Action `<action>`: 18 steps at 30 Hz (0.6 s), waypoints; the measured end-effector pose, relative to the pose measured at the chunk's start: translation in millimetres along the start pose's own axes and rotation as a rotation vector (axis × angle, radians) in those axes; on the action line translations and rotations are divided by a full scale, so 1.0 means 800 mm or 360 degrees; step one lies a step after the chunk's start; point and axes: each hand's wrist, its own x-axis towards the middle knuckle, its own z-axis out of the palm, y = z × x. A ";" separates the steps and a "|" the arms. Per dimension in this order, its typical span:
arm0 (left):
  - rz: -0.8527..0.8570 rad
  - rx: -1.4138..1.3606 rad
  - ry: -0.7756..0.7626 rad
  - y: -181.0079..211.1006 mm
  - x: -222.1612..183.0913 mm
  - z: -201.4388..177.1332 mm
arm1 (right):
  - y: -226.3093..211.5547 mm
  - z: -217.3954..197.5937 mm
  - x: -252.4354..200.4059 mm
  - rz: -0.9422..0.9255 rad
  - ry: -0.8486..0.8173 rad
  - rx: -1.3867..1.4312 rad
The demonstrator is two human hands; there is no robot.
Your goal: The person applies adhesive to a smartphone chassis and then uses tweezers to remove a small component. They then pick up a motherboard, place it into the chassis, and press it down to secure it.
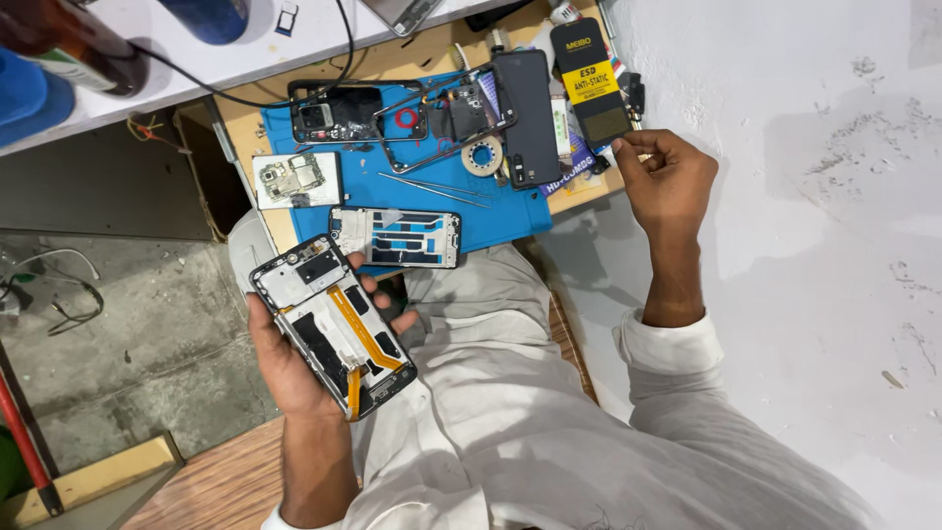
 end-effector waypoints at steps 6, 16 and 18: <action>0.0041 0.0122 0.0117 0.001 -0.003 0.003 | 0.017 -0.005 -0.006 0.0017 -0.0010 -0.0011; 0.0057 0.0176 0.0152 -0.005 -0.006 0.008 | 0.003 0.046 -0.046 -0.0571 -0.0169 -0.0158; 0.0062 0.0177 0.0139 -0.006 -0.006 0.008 | -0.005 0.056 -0.048 -0.0784 -0.0157 -0.0291</action>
